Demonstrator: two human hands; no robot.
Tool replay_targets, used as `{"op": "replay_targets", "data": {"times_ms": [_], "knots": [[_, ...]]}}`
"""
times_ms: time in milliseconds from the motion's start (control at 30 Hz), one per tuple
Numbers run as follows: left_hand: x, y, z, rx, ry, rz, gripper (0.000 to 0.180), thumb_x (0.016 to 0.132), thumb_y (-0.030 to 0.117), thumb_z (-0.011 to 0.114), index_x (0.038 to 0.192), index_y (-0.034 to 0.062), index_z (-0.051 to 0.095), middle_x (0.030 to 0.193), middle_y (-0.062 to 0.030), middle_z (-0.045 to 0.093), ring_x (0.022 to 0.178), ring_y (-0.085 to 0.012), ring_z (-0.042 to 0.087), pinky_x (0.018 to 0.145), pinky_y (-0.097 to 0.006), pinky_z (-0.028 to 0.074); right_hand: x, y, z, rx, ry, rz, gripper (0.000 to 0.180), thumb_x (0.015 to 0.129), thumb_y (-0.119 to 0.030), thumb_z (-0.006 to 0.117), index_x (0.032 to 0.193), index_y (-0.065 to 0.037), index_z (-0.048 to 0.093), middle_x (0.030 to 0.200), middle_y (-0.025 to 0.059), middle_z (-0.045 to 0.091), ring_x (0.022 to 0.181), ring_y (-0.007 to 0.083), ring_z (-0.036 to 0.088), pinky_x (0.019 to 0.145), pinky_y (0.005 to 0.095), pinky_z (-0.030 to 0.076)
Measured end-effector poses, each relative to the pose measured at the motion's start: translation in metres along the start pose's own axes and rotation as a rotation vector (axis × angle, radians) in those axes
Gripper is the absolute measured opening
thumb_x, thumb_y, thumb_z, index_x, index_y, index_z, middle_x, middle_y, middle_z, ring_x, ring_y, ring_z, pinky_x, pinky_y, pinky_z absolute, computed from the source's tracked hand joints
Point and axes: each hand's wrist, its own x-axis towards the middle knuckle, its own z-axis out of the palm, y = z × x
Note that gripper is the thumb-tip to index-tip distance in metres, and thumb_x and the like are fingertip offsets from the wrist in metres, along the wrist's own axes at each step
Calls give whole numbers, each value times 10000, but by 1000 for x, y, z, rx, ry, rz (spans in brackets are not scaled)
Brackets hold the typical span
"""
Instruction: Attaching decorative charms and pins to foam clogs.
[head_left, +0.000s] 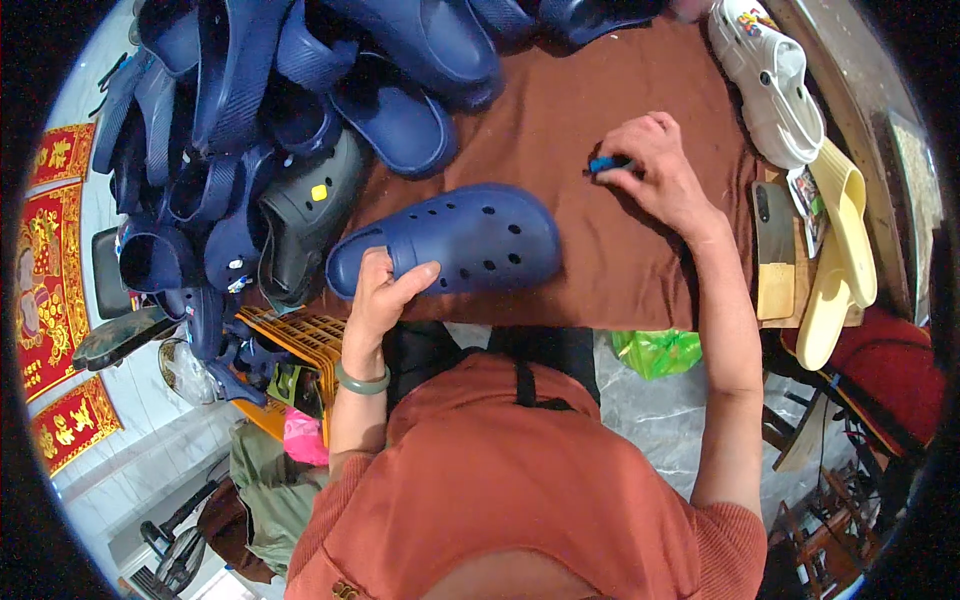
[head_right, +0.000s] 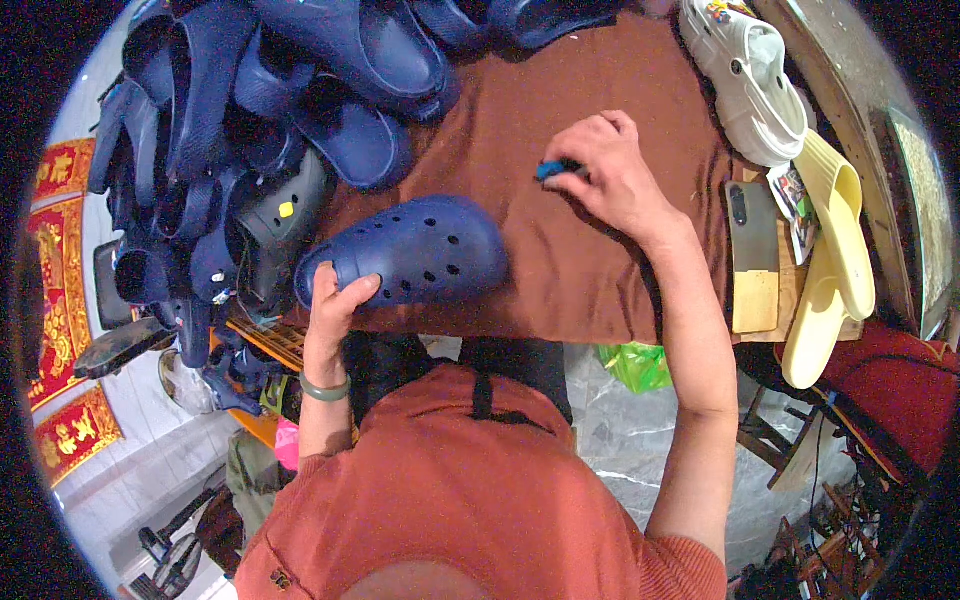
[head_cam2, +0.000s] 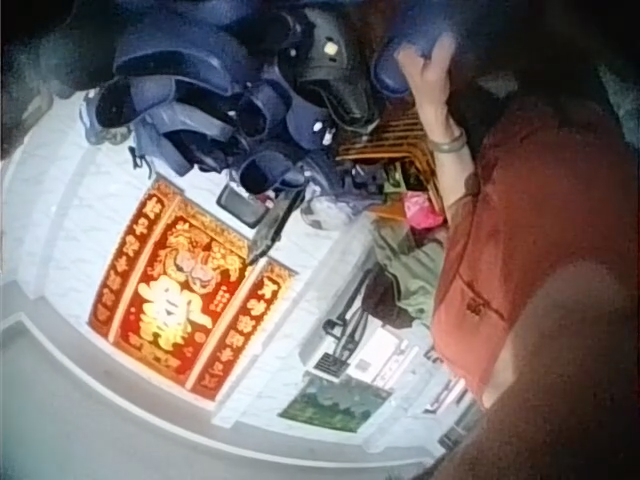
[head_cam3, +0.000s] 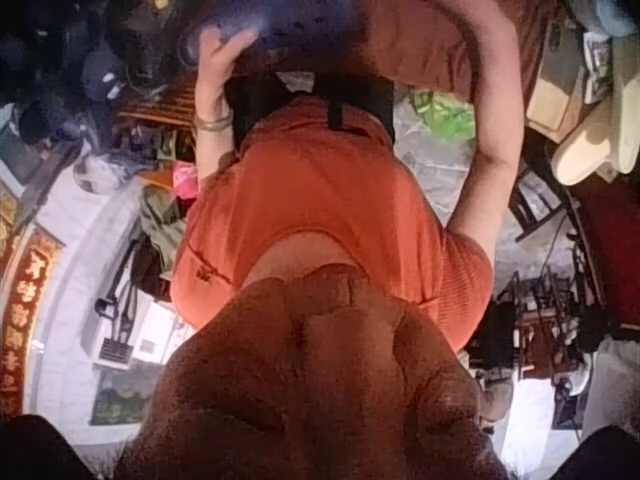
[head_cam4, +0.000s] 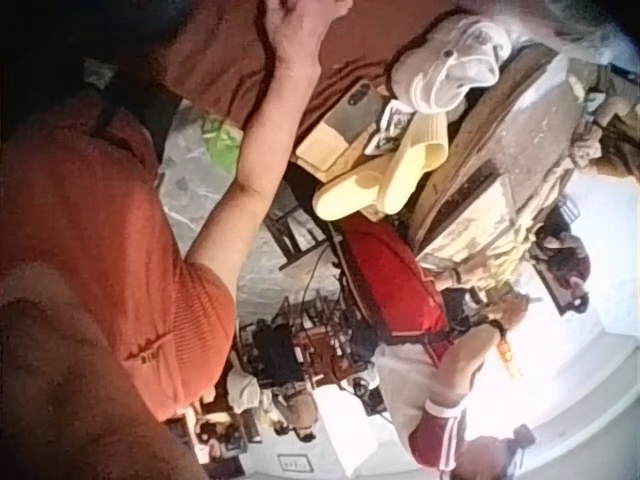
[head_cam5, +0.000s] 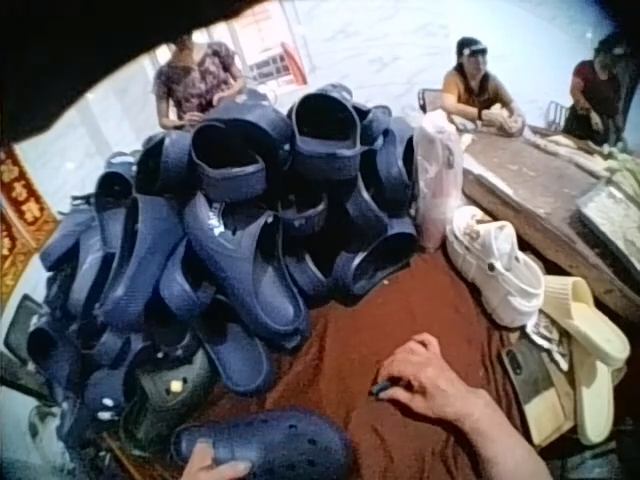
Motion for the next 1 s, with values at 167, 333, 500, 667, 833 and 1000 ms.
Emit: {"op": "replay_targets", "data": {"times_ms": [167, 333, 500, 667, 833, 1000], "knots": [[0, -3, -3, 20, -28, 34, 298, 763, 240, 621, 854, -42, 654, 761, -55, 648, 711, -140, 580, 681, -290, 453, 0, 20, -17, 132, 141, 282, 254, 779, -201, 694, 979, -48, 660, 979, 102, 658, 882, 266, 603, 832, 356, 444], [-2, 6, -7, 68, -68, 12, 274, 776, 214, 609, 886, -32, 655, 784, -56, 646, 728, -142, 577, 700, -296, 457, -11, 23, -37, 165, 175, 326, 298, 751, -193, 716, 1018, -73, 659, 1005, 102, 633, 946, 260, 569, 847, 360, 431], [-2, -3, -8, -2, -137, 36, 222, 815, 125, 571, 971, -17, 639, 877, -43, 639, 806, -141, 567, 758, -292, 447, -14, 8, -34, -124, -121, 208, 364, 671, -158, 756, 1014, -128, 638, 1066, 48, 552, 1029, 257, 480, 922, 390, 347], [-5, 13, 3, -253, -259, -112, 334, 837, 177, 589, 1106, -22, 591, 1032, -50, 620, 980, -146, 548, 901, -288, 405, -10, -14, -30, -315, -44, 145, 312, 736, -75, 683, 1027, -99, 573, 1077, 69, 565, 1074, 279, 478, 906, 426, 342], [-4, 24, 28, -640, -153, -356, 325, 865, 211, 561, 1131, 30, 607, 1067, -43, 623, 987, -129, 567, 878, -280, 438, -20, -22, -16, -421, -24, 239, 303, 760, -43, 665, 1046, -88, 579, 929, 105, 617, 937, 288, 571, 912, 422, 379], [6, -23, 21, -386, -394, -27, 328, 891, 237, 534, 1117, 9, 602, 1157, -72, 581, 1045, -164, 536, 926, -295, 406, -25, -82, -19, 654, 86, 695, 211, 834, -11, 635, 1039, 4, 588, 925, 5, 597, 931, 91, 540, 775, 239, 432]]}}
